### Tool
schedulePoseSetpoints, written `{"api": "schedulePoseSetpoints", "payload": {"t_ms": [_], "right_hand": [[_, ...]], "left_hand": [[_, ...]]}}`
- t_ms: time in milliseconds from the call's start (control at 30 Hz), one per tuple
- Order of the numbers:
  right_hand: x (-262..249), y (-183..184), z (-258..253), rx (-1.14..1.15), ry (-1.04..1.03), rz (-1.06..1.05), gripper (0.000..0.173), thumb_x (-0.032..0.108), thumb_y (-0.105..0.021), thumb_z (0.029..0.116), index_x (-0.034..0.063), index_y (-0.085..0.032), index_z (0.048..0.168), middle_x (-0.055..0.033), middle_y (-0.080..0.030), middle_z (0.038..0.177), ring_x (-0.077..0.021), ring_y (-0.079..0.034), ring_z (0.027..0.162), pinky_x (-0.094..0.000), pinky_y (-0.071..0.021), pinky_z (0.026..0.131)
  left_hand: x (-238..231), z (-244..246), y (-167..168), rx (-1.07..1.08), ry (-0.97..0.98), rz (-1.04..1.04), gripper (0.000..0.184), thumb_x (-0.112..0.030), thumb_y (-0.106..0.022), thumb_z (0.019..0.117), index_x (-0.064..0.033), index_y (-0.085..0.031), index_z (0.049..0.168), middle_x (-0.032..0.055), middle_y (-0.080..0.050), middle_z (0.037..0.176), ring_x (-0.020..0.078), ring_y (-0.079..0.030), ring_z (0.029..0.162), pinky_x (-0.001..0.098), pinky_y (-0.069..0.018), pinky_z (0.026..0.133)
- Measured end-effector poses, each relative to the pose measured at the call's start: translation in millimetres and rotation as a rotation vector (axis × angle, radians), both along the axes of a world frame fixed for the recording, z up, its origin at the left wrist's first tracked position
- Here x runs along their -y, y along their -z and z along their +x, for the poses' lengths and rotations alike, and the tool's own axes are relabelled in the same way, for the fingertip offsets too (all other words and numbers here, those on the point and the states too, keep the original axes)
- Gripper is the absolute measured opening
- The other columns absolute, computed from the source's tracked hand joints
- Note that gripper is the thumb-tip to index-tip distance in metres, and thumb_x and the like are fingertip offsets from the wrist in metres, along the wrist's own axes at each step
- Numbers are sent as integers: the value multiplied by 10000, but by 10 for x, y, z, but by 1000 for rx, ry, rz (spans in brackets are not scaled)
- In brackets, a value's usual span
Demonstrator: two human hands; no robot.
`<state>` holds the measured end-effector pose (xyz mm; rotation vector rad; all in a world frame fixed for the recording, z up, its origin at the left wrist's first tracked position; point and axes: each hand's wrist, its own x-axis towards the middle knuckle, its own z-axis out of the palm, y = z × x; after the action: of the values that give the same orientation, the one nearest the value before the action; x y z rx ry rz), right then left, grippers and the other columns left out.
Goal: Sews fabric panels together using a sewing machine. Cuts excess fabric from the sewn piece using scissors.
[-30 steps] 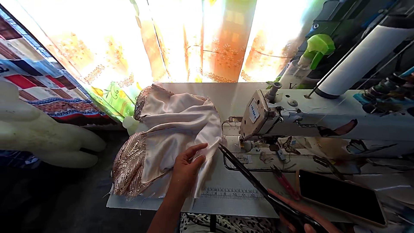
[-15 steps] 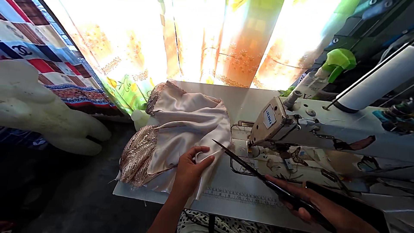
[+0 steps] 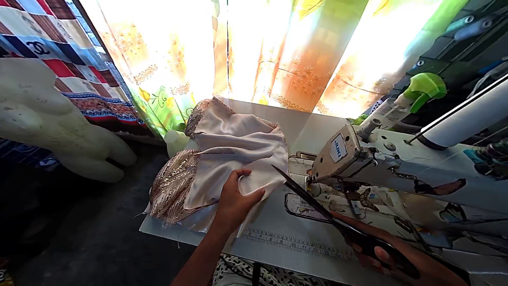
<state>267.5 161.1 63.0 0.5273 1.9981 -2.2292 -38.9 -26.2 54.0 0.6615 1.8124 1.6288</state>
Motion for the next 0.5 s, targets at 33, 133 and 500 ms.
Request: {"api": "schedulePoseSetpoints", "payload": {"t_ms": [33,133,500], "right_hand": [[-1,-8,-14,7,6,11,939,690,-704,829,232,-370,1578,86,-560,896,18,-495,607,-128,-412,493],[-15,-25,-71,0,-3,41,936,685,-716,822,224,-389,1568,100,-561,887,31,-481,587,-121,-403,480],[-39,-63,-128,-11,-26,213,809,604,-692,895,234,-437,1568,111,-583,795,36,-470,538,-133,-404,458]], "left_hand": [[1,-8,-4,4,5,-6,601,-64,-839,776,-23,-560,1307,121,-649,1188,129,-681,995,279,-588,839],[5,-9,-7,1,37,-18,605,-63,-832,782,-29,-555,1320,122,-636,1226,132,-672,1029,280,-582,861],[75,51,51,13,49,-27,620,-59,-824,785,-18,-550,1339,121,-624,1274,127,-671,1043,272,-580,868]]}}
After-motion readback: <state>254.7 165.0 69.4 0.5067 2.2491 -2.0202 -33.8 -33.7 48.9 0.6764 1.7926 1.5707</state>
